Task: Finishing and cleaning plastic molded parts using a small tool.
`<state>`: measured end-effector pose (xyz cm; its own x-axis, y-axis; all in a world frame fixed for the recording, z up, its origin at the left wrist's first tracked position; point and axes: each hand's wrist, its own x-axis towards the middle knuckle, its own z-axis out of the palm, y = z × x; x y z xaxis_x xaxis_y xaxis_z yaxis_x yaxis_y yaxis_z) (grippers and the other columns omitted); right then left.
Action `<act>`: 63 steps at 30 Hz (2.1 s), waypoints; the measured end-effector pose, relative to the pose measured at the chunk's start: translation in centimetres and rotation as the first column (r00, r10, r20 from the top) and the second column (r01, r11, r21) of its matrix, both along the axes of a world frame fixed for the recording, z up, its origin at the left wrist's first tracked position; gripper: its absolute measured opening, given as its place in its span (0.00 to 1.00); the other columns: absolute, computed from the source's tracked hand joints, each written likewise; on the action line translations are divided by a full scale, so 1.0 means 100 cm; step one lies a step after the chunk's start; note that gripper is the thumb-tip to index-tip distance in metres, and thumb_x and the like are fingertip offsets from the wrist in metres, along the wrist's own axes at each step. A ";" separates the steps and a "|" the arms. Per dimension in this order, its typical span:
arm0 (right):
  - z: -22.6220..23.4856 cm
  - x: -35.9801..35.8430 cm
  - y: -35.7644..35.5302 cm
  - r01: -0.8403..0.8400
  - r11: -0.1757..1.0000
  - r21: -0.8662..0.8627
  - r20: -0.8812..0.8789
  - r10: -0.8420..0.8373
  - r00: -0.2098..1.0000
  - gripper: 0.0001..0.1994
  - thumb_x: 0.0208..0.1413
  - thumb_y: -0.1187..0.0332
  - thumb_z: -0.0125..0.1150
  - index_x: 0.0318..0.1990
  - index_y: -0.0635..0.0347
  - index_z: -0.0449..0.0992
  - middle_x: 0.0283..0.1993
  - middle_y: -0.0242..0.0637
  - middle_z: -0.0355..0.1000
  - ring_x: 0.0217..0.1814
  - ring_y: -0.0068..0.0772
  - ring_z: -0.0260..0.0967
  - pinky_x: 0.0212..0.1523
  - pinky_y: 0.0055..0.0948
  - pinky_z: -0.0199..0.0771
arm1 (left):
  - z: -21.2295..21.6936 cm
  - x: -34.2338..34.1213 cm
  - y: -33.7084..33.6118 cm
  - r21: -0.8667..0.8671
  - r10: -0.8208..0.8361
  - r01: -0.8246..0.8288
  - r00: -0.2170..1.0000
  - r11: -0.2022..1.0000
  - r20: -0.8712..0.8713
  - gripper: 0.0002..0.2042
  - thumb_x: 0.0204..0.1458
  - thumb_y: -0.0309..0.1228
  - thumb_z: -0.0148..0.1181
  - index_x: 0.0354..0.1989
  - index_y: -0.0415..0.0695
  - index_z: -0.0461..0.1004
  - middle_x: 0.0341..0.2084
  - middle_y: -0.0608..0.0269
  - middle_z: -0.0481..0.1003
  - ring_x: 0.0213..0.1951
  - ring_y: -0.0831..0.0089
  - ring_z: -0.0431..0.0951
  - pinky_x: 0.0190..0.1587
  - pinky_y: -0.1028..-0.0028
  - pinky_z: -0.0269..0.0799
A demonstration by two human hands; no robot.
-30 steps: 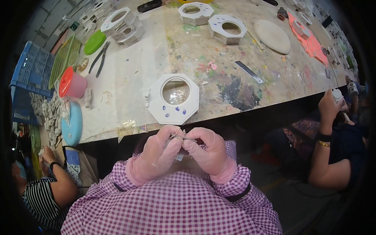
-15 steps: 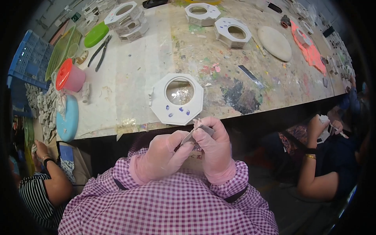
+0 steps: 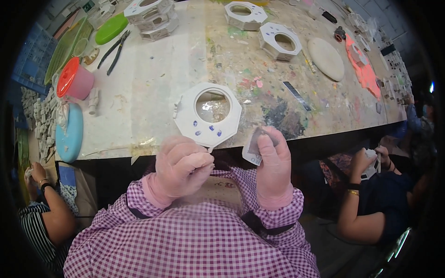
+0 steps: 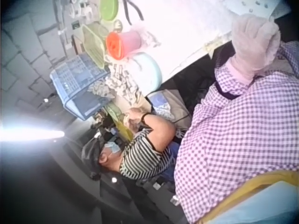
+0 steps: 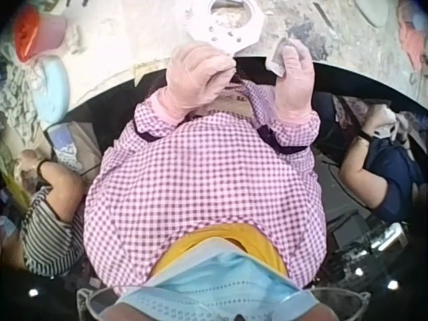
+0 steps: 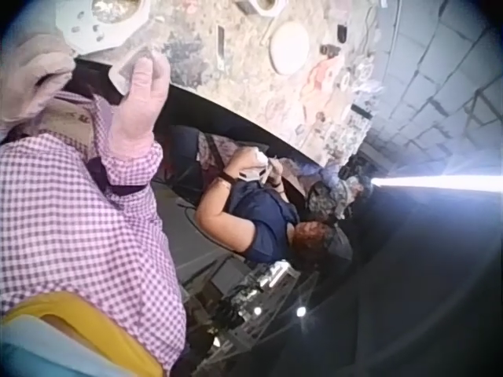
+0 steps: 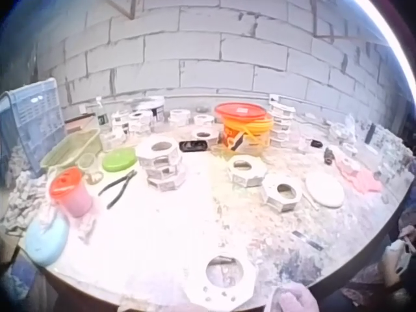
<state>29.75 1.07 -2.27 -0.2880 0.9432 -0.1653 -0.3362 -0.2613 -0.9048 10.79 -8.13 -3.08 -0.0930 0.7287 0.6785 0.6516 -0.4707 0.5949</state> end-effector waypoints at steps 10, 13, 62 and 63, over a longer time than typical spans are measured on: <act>0.008 -0.037 0.001 -0.251 0.873 0.418 0.583 -0.046 0.811 0.10 0.64 0.74 0.60 0.51 0.62 0.77 0.40 0.37 0.81 0.39 0.24 0.80 0.39 0.27 0.79 | -0.015 -0.014 0.009 -0.006 0.196 -0.202 0.959 0.979 -0.202 0.19 0.40 0.27 0.75 0.42 0.54 0.77 0.40 0.70 0.74 0.44 0.64 0.75 0.47 0.63 0.69; 0.009 -0.042 0.019 -0.321 0.715 0.621 0.701 -0.324 0.635 0.09 0.59 0.73 0.64 0.47 0.59 0.79 0.32 0.49 0.79 0.32 0.48 0.80 0.34 0.36 0.79 | -0.014 -0.015 0.010 0.010 0.184 -0.185 0.964 0.983 -0.193 0.19 0.39 0.27 0.76 0.41 0.54 0.78 0.39 0.70 0.74 0.44 0.64 0.75 0.47 0.62 0.69; 0.040 -0.078 0.083 -0.814 -0.034 0.580 0.809 0.137 0.571 0.10 0.47 0.70 0.72 0.38 0.53 0.80 0.36 0.34 0.76 0.40 0.44 0.75 0.38 0.38 0.75 | -0.023 -0.028 0.010 0.082 0.245 -0.233 0.950 0.969 -0.194 0.18 0.36 0.23 0.74 0.37 0.53 0.77 0.32 0.71 0.71 0.35 0.66 0.73 0.37 0.66 0.68; 0.043 -0.080 0.083 -0.865 -0.107 0.490 0.871 0.097 0.481 0.10 0.47 0.69 0.71 0.38 0.52 0.79 0.36 0.34 0.76 0.39 0.44 0.75 0.38 0.38 0.75 | -0.023 -0.028 0.010 0.067 0.232 -0.223 0.949 0.973 -0.213 0.18 0.36 0.23 0.74 0.37 0.53 0.77 0.31 0.71 0.71 0.34 0.66 0.73 0.36 0.66 0.68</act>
